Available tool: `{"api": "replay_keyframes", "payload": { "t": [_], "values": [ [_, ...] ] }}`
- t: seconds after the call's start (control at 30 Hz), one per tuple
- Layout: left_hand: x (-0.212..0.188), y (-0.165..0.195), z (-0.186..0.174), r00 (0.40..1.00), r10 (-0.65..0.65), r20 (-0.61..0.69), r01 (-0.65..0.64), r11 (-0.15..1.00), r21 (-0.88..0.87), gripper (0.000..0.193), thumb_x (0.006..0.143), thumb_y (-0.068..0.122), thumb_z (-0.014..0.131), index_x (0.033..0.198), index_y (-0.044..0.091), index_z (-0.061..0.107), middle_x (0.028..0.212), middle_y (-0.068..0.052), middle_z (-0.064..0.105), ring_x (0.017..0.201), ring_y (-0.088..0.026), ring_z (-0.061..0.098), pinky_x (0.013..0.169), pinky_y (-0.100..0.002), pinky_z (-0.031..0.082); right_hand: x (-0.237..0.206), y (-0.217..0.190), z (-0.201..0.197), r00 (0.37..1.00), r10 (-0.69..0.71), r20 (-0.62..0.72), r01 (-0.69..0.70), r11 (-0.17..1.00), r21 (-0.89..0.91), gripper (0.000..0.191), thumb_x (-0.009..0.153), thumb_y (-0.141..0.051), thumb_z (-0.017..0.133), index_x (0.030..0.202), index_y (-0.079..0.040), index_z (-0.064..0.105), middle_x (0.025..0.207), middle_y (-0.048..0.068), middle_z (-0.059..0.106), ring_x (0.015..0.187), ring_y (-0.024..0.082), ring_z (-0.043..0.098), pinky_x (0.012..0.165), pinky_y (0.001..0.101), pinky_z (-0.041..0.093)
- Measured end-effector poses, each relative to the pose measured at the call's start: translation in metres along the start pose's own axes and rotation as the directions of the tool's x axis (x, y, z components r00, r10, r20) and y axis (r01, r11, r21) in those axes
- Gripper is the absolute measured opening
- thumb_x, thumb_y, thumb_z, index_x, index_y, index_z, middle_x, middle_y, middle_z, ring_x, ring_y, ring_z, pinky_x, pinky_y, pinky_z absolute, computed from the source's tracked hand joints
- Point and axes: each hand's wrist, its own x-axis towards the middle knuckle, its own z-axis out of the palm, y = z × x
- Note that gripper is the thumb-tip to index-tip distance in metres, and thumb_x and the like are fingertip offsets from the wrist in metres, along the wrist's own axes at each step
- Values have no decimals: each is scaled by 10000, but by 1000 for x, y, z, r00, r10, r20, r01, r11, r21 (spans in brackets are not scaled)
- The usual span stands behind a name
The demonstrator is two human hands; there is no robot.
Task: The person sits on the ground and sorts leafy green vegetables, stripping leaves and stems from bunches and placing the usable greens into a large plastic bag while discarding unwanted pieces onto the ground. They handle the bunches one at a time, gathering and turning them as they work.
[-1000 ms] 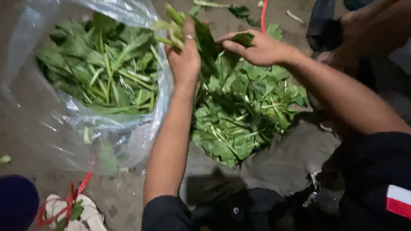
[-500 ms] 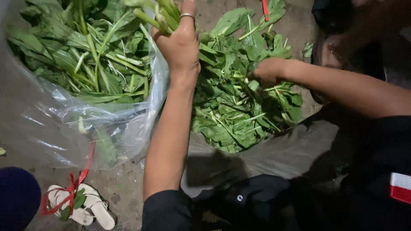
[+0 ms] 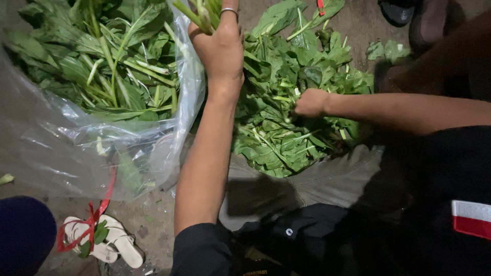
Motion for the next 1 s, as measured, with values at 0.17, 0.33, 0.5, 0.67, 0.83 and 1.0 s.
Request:
{"api": "replay_keyframes", "payload": {
  "t": [0.17, 0.33, 0.5, 0.67, 0.83, 1.0],
  "values": [
    [5, 10, -3, 997, -82, 2, 82, 995, 49, 309, 954, 148, 753, 749, 121, 524, 637, 77, 478, 510, -58, 400, 442, -278, 278, -10, 20, -49, 997, 24, 77, -57, 878, 474, 282, 811, -180, 669, 1077, -219, 754, 924, 131, 747, 858, 334, 715, 760, 479, 562],
    [16, 19, -6, 989, -65, 131, 31, 968, 248, 142, 979, 190, 724, 998, 55, 762, 738, 77, 623, 630, -54, 567, 547, -246, 503, -54, 67, -113, 933, 165, -319, 122, 689, 714, 270, 957, -313, 638, 1083, -104, 753, 772, 114, 729, 656, 236, 663, 631, 398, 527],
    [7, 23, -5, 850, 40, 526, -308, 847, 433, 228, 1052, 251, 662, 1171, 73, 740, 950, -35, 738, 831, -131, 672, 729, -301, 541, -90, 85, -163, 782, 352, -514, 261, 563, 784, 300, 912, -276, 702, 1130, -76, 755, 798, 43, 732, 646, 132, 641, 562, 313, 500],
    [-2, 13, -7, 794, 191, 577, -421, 857, 296, 321, 1113, 327, 617, 1240, 38, 674, 1161, -90, 727, 1063, -195, 692, 935, -361, 550, -100, 80, -192, 551, 455, -700, 562, 417, 714, 311, 1067, -270, 681, 1232, -6, 691, 956, -6, 674, 809, 72, 592, 681, 255, 483],
    [5, -11, -14, 928, -219, 303, 110, 935, 338, 545, 1066, 480, 563, 979, -34, 724, 861, -84, 721, 758, -173, 619, 686, -345, 473, -73, 58, -190, 499, 657, -566, 615, 192, 765, 247, 1104, -284, 641, 1087, -44, 701, 845, -31, 659, 729, 66, 585, 629, 266, 451],
    [1, -24, -11, 900, -17, 436, -64, 983, 170, 573, 1035, 562, 672, 1014, -10, 650, 855, -33, 641, 781, -117, 554, 768, -329, 508, -45, 55, -183, 254, 738, -625, 381, 518, 766, 238, 1123, -223, 601, 1085, -8, 695, 849, 38, 682, 771, 79, 617, 654, 285, 514]
  ]
}}
